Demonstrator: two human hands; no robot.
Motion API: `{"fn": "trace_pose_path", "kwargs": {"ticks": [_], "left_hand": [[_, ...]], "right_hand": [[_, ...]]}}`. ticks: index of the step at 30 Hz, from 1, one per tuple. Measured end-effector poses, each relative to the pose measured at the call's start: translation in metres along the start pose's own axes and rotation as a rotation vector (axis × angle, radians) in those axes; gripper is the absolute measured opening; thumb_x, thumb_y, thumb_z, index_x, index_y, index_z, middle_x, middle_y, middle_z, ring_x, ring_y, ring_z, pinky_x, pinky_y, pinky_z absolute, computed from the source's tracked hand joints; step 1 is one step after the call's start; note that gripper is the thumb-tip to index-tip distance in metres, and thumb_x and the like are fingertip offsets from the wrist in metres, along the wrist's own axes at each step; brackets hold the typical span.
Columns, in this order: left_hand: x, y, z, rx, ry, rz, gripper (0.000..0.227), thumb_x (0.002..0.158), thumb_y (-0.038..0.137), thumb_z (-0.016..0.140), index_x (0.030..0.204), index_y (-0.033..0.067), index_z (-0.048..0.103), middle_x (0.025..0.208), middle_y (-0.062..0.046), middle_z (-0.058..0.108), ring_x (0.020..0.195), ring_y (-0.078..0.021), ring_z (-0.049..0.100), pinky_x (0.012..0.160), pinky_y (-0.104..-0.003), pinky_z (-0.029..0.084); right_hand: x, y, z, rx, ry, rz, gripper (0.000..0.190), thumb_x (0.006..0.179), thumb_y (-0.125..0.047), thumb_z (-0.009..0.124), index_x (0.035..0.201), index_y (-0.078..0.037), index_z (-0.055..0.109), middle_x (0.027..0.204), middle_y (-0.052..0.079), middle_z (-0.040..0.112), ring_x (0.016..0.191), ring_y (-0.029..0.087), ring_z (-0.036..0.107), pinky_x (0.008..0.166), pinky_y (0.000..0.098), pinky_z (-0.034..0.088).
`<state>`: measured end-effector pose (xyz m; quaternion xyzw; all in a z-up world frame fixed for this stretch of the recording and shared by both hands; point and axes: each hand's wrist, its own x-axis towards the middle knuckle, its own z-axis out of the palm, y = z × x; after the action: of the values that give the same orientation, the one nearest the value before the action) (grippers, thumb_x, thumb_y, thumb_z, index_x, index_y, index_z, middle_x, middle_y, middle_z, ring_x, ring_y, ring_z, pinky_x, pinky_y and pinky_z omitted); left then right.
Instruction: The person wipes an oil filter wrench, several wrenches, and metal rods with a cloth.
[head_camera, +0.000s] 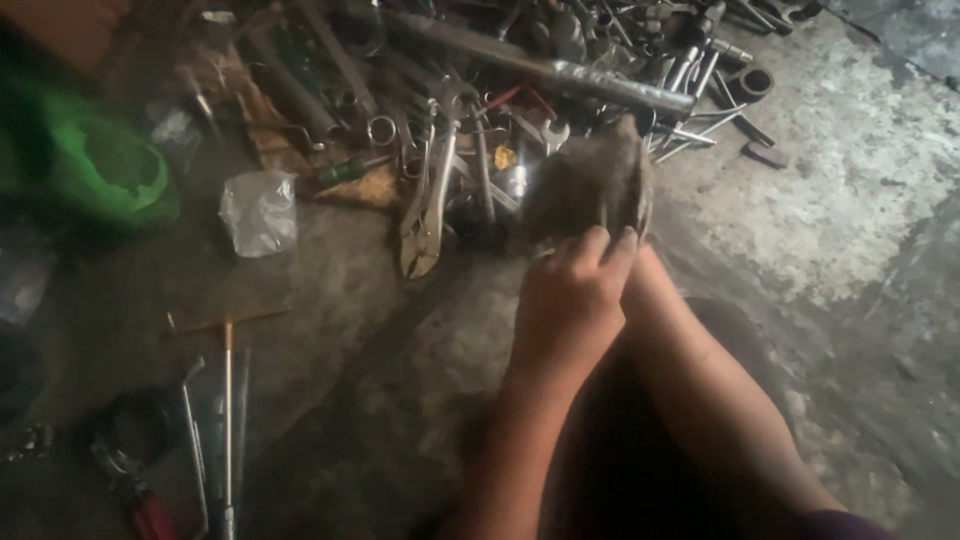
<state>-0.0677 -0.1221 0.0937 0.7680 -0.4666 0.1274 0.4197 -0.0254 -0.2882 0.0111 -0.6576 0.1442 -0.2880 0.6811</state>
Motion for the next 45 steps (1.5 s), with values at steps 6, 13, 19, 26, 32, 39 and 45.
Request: {"fn": "trace_pose_path", "kwargs": {"ticks": [6, 13, 19, 26, 32, 39, 45], "left_hand": [[-0.010, -0.001, 0.010, -0.139, -0.086, -0.087, 0.041, 0.084, 0.002, 0.066, 0.124, 0.0110, 0.074, 0.097, -0.011, 0.068, 0.085, -0.0324, 0.069, 0.076, -0.043, 0.056], [-0.006, -0.081, 0.067, 0.240, -0.036, -0.628, 0.042, 0.086, 0.016, 0.067, 0.125, 0.0013, 0.062, 0.111, -0.024, 0.069, 0.101, -0.0423, 0.067, 0.086, -0.050, 0.053], [0.000, -0.152, 0.122, 0.277, -0.059, -0.799, 0.041, 0.086, 0.025, 0.066, 0.115, -0.0044, 0.062, 0.107, -0.027, 0.068, 0.097, -0.0436, 0.067, 0.083, -0.051, 0.053], [0.007, -0.176, 0.129, 0.006, -0.001, -1.030, 0.043, 0.098, 0.040, 0.060, 0.101, -0.0022, 0.069, 0.093, -0.023, 0.071, 0.088, -0.0392, 0.069, 0.079, -0.050, 0.054], [-0.012, -0.150, 0.081, -0.696, 0.190, -1.347, 0.049, 0.099, 0.046, 0.068, 0.081, 0.0017, 0.056, 0.065, -0.011, 0.056, 0.048, -0.0196, 0.049, 0.042, -0.036, 0.036], [-0.034, -0.105, 0.027, -1.181, 0.362, -1.169, 0.033, 0.096, 0.040, 0.064, 0.086, 0.0091, 0.057, 0.061, 0.004, 0.048, 0.044, -0.0089, 0.041, 0.037, -0.027, 0.031], [-0.031, -0.115, -0.038, -1.675, 0.354, -0.922, 0.037, 0.109, 0.042, 0.056, 0.090, 0.0107, 0.054, 0.058, 0.006, 0.039, 0.044, -0.0076, 0.034, 0.043, -0.026, 0.029]], "right_hand": [[0.015, -0.011, -0.041, -0.266, 0.113, -0.085, 0.024, 0.091, -0.027, 0.072, 0.101, -0.008, 0.061, 0.103, 0.013, 0.056, 0.098, 0.034, 0.054, 0.085, 0.0450, 0.042], [0.033, -0.036, -0.080, -0.825, 0.460, -0.399, 0.021, 0.093, -0.030, 0.070, 0.090, -0.011, 0.062, 0.087, 0.009, 0.060, 0.082, 0.029, 0.059, 0.071, 0.0410, 0.046], [0.032, -0.028, -0.059, -0.839, 0.389, -0.363, 0.025, 0.099, -0.027, 0.069, 0.081, -0.013, 0.062, 0.073, 0.004, 0.062, 0.067, 0.025, 0.061, 0.060, 0.0383, 0.047], [0.029, -0.058, -0.044, -1.279, 0.387, -0.730, 0.013, 0.093, -0.015, 0.068, 0.081, -0.012, 0.062, 0.077, 0.011, 0.061, 0.072, 0.032, 0.060, 0.065, 0.0421, 0.048], [0.024, -0.075, -0.027, -0.936, 0.366, -0.587, 0.019, 0.101, -0.008, 0.058, 0.081, -0.008, 0.057, 0.076, 0.015, 0.056, 0.072, 0.035, 0.057, 0.065, 0.0438, 0.043], [0.030, -0.067, -0.028, -1.288, 0.407, -0.596, 0.018, 0.107, -0.015, 0.057, 0.090, -0.013, 0.062, 0.086, 0.013, 0.062, 0.081, 0.036, 0.061, 0.070, 0.0478, 0.048], [0.030, -0.071, -0.034, -1.334, 0.348, -0.594, 0.007, 0.093, -0.021, 0.063, 0.091, -0.014, 0.063, 0.085, 0.011, 0.063, 0.080, 0.034, 0.063, 0.067, 0.0445, 0.049]]}}
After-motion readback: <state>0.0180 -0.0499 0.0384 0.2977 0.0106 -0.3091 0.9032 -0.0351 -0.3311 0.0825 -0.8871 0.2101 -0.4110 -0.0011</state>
